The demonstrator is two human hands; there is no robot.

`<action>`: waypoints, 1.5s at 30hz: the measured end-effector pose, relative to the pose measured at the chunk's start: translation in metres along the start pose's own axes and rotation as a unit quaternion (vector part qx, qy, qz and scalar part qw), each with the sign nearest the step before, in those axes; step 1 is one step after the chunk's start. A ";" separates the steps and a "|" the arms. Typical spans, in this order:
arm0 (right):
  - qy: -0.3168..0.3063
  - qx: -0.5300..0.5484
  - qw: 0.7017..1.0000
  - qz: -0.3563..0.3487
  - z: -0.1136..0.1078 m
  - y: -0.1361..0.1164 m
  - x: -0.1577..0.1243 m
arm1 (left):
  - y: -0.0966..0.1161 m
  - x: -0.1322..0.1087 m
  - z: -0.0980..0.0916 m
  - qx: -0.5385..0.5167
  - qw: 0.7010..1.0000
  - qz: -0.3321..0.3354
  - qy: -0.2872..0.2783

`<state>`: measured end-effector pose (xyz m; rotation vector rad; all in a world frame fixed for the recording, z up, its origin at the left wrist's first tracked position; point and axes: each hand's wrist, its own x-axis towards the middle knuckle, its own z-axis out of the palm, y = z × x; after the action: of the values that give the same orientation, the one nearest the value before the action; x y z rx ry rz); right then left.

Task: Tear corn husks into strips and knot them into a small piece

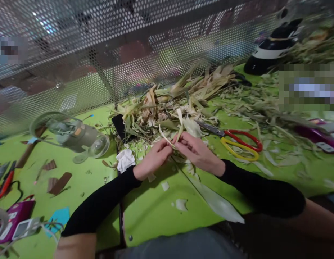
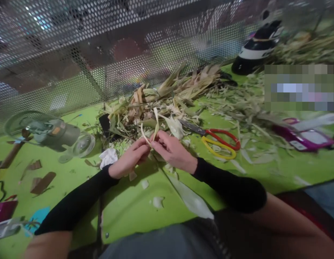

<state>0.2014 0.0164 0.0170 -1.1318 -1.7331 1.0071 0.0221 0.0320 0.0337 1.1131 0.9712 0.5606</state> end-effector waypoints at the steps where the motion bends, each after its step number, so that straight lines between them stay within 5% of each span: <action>1: 0.007 0.009 1.000 0.012 0.000 0.000 0.000 | 0.001 -0.001 -0.001 0.003 1.000 0.003 -0.004; 12: 0.059 0.049 0.997 0.021 -0.003 -0.008 -0.003 | 0.005 -0.006 -0.006 0.025 0.998 0.065 -0.005; 17: 0.044 0.004 0.999 0.016 0.001 -0.015 -0.001 | 0.001 -0.018 -0.001 0.054 0.992 0.095 0.061; 25: -0.030 -0.015 0.998 0.057 0.007 -0.044 -0.019 | -0.017 -0.057 0.006 0.204 0.936 0.253 0.132; 30: 0.007 0.105 0.990 0.089 0.019 -0.049 -0.044 | -0.041 -0.073 0.021 0.234 0.921 0.273 0.151; 34: 0.016 0.181 0.976 0.123 0.033 -0.047 -0.060 | -0.055 -0.077 0.029 0.168 0.934 0.291 0.121; 39: -0.006 0.136 0.984 0.119 0.037 -0.047 -0.065 | -0.057 -0.078 0.024 0.176 0.942 0.269 0.094; 45: 0.067 0.111 0.988 0.086 0.035 -0.046 -0.061 | -0.050 -0.080 0.029 0.213 0.931 0.287 0.067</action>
<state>0.1720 -0.0601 0.0343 -1.1891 -1.3982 1.1690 0.0041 -0.0637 0.0199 1.7943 0.8998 0.9342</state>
